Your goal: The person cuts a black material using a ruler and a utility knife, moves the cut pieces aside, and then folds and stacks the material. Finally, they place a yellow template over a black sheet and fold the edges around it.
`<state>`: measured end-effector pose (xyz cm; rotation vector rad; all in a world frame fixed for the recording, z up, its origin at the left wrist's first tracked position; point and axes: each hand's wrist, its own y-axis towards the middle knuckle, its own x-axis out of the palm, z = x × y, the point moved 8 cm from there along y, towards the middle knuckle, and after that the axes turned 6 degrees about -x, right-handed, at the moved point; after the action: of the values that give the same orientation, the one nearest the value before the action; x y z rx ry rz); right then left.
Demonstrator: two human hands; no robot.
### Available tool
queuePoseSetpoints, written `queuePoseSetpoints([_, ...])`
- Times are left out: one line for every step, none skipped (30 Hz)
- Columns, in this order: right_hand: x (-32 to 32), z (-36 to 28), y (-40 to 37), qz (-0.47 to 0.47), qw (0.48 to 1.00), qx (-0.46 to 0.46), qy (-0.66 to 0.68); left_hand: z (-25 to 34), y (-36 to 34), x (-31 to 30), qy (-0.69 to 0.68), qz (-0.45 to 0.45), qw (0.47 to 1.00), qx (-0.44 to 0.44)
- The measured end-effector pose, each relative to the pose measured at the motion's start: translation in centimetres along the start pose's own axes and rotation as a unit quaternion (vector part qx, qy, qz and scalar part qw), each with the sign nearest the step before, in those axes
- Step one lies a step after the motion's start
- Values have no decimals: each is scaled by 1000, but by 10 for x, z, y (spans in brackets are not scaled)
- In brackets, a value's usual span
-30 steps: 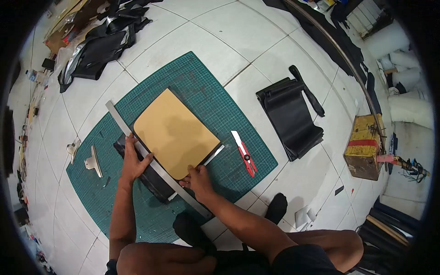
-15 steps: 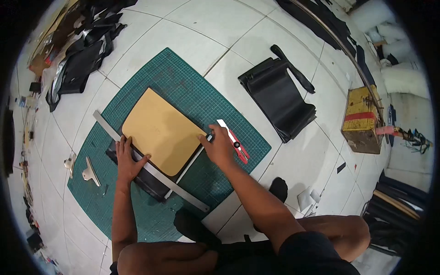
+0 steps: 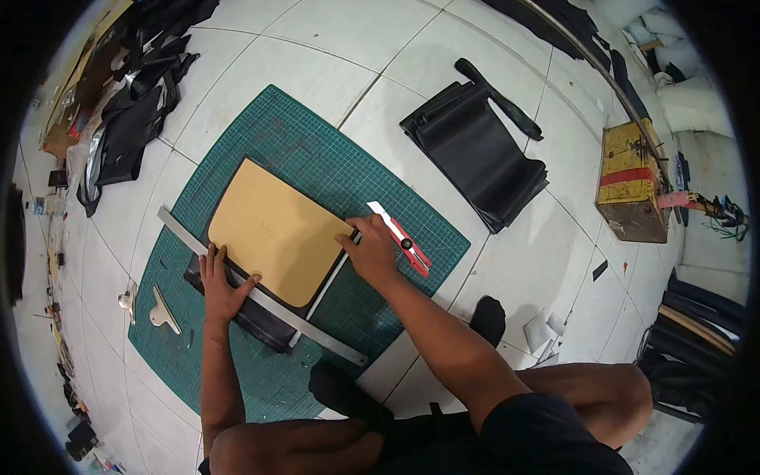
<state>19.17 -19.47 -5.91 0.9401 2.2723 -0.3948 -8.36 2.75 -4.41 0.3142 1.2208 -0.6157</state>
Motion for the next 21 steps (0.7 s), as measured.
queuePoseSetpoints([-1,0,0,7,1000,-3,1,0,0,1,-3,-2,1000,1])
queuePoseSetpoints([-2,-1,-1,11,1000,-7,-3,1,-1,2,-6,-1,1000,1])
queuePoseSetpoints([-3,-2,-1,15,1000,-16,-5,-1,0,2,-8,4,1000,-1])
queuePoseSetpoints([-2,-3,-1,18,999,-26,-5,-1,1,2,-7,6,1000,10])
queuePoseSetpoints([-3,-6,-2,27,999,-43,-11,0,2,2,-6,8,1000,21])
queuePoseSetpoints([-5,-9,-2,37,997,-60,-16,2,3,0,-4,10,999,32])
queuePoseSetpoints([-6,-11,-2,47,996,-75,-22,1,4,-1,-1,7,1000,23])
queuePoseSetpoints([-1,-5,-3,21,999,-46,5,1,3,0,2,2,1000,15])
queuePoseSetpoints([-2,-6,-3,15,999,-38,-1,2,3,0,4,-3,1000,6])
queuePoseSetpoints([-3,-8,-3,8,999,-30,-8,2,4,0,5,-15,1000,-1])
queuePoseSetpoints([-4,-9,-3,1,1000,-21,-16,3,4,0,5,-19,1000,-10])
queuePoseSetpoints([-4,-8,-3,4,999,-28,-21,5,4,-2,4,-24,1000,-20])
queuePoseSetpoints([-4,-8,-3,6,999,-35,-27,5,4,-3,3,-28,999,-28])
queuePoseSetpoints([-3,-8,-3,9,999,-41,-32,5,5,-3,3,-27,999,-27])
queuePoseSetpoints([-3,-8,-4,7,999,-40,-27,5,5,-3,3,-26,999,-25])
queuePoseSetpoints([-3,-9,-4,5,999,-38,-22,6,5,-3,2,-25,999,-23])
queuePoseSetpoints([-4,-9,-3,4,999,-37,-17,5,5,-3,3,-28,999,-26])
queuePoseSetpoints([-4,-9,-3,5,999,-35,-19,7,6,-4,3,-30,999,-29])
queuePoseSetpoints([-3,-8,-3,4,999,-34,-21,6,6,-4,4,-33,999,-34])
queuePoseSetpoints([-3,-8,-3,3,999,-32,-22,6,6,-4,8,-29,999,-23])
queuePoseSetpoints([-2,-9,-3,-6,999,-24,-23,6,7,-3,12,-24,1000,-13])
